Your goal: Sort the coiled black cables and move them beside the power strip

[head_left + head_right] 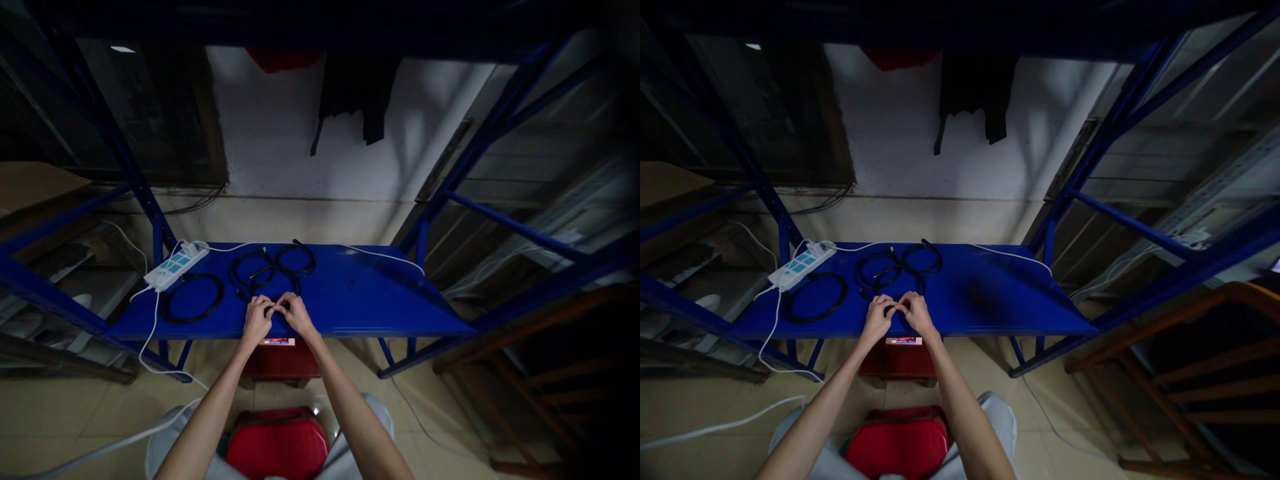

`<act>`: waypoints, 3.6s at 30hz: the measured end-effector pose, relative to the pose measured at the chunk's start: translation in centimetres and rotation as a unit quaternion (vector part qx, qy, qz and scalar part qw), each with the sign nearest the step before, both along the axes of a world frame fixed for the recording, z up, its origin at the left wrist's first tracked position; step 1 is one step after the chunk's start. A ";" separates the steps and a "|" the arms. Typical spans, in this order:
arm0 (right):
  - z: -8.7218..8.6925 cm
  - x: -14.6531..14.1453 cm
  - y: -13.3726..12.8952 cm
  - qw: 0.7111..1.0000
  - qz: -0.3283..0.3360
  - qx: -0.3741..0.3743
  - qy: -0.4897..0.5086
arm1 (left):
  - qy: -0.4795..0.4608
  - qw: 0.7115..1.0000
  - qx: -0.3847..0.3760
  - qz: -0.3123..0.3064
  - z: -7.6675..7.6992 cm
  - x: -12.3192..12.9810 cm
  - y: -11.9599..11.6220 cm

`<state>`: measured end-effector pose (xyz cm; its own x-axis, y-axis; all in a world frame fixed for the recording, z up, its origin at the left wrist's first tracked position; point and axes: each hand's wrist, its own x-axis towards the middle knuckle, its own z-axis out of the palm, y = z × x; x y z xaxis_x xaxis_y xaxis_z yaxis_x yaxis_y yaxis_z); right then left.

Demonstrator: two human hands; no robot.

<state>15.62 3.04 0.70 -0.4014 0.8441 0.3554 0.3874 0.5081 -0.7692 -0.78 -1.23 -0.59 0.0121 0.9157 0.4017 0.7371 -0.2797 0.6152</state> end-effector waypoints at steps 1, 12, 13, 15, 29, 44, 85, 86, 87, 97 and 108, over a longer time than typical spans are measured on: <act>0.0 0.0 0.0 1.000 0.005 -0.004 0.008 | -0.003 1.000 0.003 0.000 0.0 0.0 0.0; 0.1 0.2 -0.1 0.995 0.014 -0.061 0.083 | -0.011 1.000 0.005 0.012 0.5 0.1 -0.2; 0.1 0.2 -0.1 0.994 0.013 -0.065 0.086 | -0.013 1.000 0.005 0.013 0.4 0.1 -0.1; 0.3 0.1 -0.1 0.992 0.016 -0.074 0.100 | -0.017 1.000 0.004 0.014 0.4 0.1 0.0; 0.7 0.2 -0.3 0.986 0.022 -0.087 0.140 | -0.030 0.999 0.018 0.017 0.2 0.2 0.2; 0.4 0.1 -0.5 0.983 0.034 -0.103 0.150 | -0.100 0.994 0.023 0.021 0.7 -0.1 -0.4; 0.1 0.1 0.0 0.995 0.013 -0.048 0.086 | -0.060 0.998 0.015 0.010 1.0 0.0 -1.1; 0.1 0.1 0.0 0.996 0.015 -0.044 0.074 | -0.060 0.998 0.016 0.010 1.0 0.0 -1.1; 0.2 0.1 0.0 0.997 0.019 -0.040 0.064 | -0.060 0.998 0.017 0.010 1.0 0.1 -1.1; 0.5 0.1 -0.2 0.999 0.026 -0.018 -0.026 | -0.056 0.998 0.012 -0.016 1.5 0.0 -1.4; 0.8 -0.2 -0.6 0.998 0.020 -0.001 -0.056 | -0.090 0.996 0.023 0.004 1.7 0.0 -1.7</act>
